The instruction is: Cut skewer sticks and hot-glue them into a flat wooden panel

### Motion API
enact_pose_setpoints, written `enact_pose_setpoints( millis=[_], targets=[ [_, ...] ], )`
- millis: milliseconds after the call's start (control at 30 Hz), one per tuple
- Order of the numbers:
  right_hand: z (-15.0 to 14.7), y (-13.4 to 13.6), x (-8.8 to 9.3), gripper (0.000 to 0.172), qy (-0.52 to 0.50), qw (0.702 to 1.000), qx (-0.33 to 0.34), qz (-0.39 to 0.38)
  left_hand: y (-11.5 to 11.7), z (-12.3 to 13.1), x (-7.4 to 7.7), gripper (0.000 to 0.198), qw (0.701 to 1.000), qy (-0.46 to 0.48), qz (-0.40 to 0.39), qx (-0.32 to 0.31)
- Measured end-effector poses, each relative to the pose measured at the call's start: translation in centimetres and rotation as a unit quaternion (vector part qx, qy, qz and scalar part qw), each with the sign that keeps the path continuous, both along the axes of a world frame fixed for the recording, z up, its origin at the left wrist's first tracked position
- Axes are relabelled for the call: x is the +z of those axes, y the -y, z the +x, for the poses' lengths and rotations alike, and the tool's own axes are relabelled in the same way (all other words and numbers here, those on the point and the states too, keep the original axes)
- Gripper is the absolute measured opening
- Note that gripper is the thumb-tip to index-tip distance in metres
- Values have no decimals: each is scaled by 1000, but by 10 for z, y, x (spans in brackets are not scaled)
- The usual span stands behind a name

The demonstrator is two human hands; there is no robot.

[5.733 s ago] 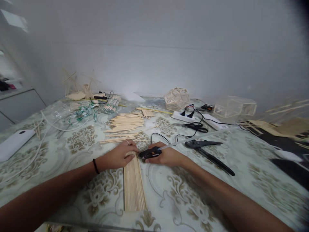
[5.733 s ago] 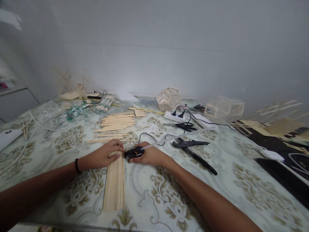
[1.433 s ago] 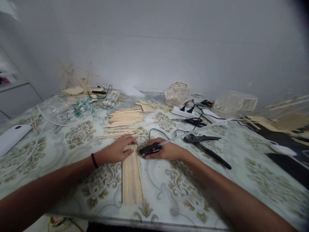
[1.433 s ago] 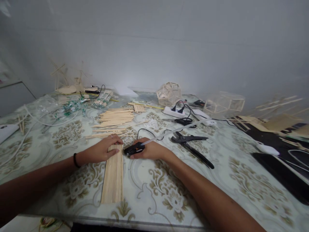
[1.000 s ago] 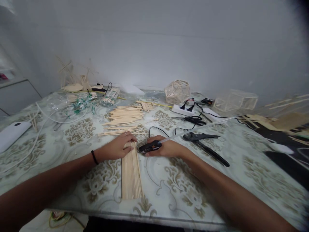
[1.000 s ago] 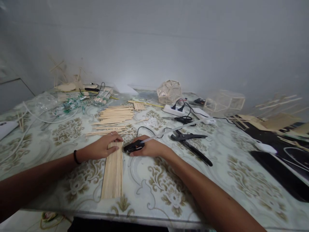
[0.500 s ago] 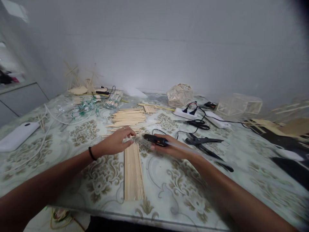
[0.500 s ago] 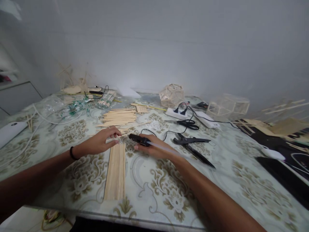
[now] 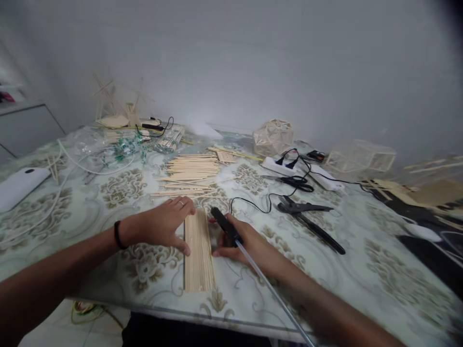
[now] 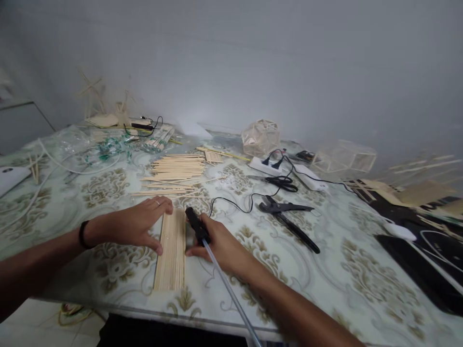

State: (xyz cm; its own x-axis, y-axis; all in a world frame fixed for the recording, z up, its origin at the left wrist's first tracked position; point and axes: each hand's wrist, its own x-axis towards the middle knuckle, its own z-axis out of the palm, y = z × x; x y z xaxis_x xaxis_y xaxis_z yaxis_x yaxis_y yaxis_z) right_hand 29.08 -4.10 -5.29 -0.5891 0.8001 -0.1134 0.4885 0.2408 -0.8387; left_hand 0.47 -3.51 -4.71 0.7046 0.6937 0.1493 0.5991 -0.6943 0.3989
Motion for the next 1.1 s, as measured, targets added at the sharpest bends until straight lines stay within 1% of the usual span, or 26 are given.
enact_pose_setpoints(
  millis=[133, 267, 633, 767, 900, 1033, 1100],
  targets=[
    [2, 2, 4, 52, 26, 999, 15, 19, 4, 5, -3, 83, 999, -24, 19, 10],
    [1, 6, 6, 51, 48, 997, 26, 45, 7, 8, -6, 85, 999, -38, 26, 5],
    [-1, 5, 5, 53, 60, 993, 48, 85, 4, 11, -5, 88, 998, -54, 34, 2],
    [-2, 6, 8, 53, 74, 993, 53, 81, 4, 12, -2, 90, 997, -64, 30, 3],
    [-2, 6, 9, 58, 84, 993, 54, 65, 5, 13, 0, 85, 997, -67, 36, 1],
    [-3, 6, 8, 58, 77, 994, 51, 65, 5, 13, 1, 85, 996, -85, 38, -3],
    [-4, 7, 8, 58, 80, 993, 48, 68, 5, 14, 2, 82, 995, -90, 35, 1]
  ],
)
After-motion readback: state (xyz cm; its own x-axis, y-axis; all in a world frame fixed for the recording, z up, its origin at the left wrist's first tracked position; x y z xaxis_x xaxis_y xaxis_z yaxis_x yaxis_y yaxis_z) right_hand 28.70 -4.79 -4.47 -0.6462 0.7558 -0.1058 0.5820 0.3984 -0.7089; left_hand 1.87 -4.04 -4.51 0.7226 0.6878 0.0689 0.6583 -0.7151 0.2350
